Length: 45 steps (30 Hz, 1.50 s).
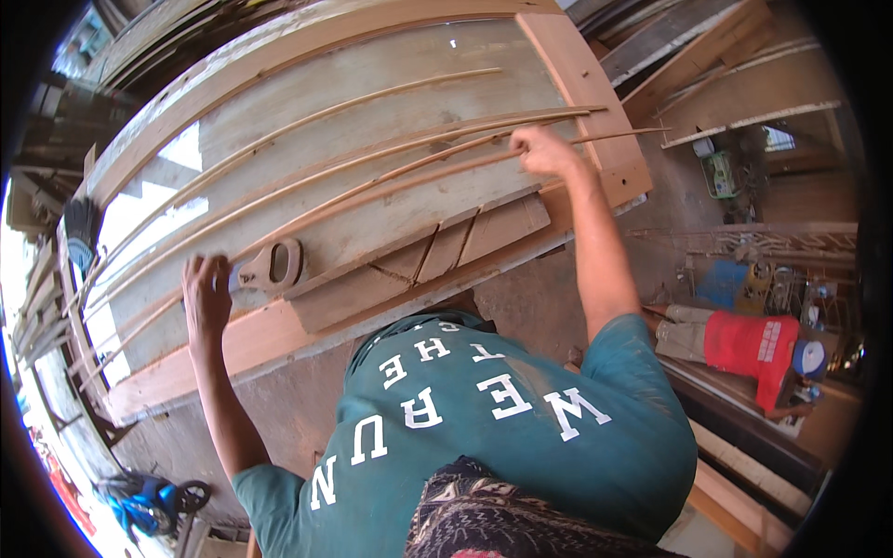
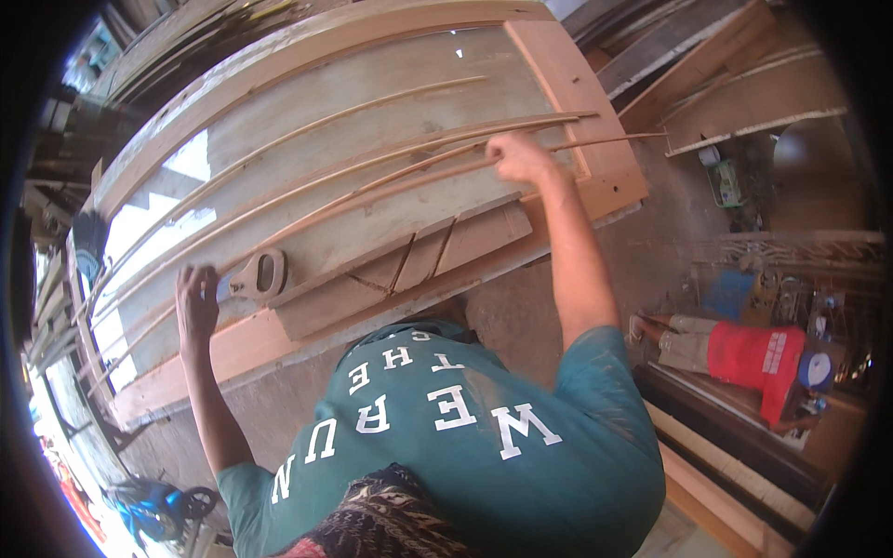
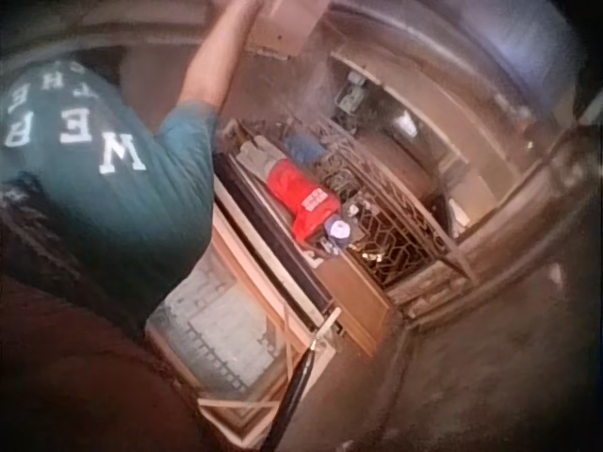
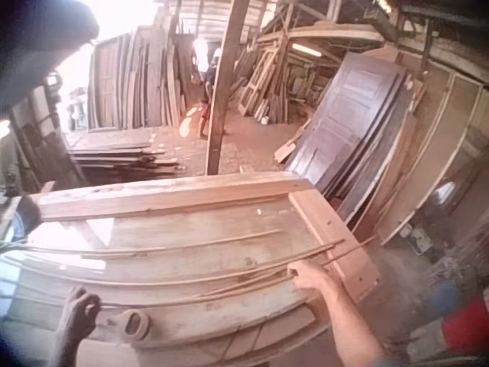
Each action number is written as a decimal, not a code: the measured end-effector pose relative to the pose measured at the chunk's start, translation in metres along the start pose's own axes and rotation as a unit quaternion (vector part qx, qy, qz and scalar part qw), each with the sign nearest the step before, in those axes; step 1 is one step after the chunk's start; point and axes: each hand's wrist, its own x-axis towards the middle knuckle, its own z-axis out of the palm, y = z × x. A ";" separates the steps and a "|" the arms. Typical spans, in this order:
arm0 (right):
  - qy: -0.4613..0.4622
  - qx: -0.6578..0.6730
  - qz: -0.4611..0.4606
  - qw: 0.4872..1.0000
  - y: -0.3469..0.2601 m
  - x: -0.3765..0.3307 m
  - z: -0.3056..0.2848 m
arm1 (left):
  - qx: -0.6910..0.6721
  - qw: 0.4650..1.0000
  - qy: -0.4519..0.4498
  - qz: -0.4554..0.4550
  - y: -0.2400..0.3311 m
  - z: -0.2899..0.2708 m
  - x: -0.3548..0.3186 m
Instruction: The person uses a hand saw to cut a thin wooden strip on a large wooden frame. They then fit the cut strip into a groove on the frame and use a hammer to tap it into place. The person repeats this process with another strip, sawing and hammering it into the frame.
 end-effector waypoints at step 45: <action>0.122 -0.007 -0.170 0.978 -0.188 0.215 0.076 | -0.054 0.997 0.032 -0.046 -0.015 0.026 -0.108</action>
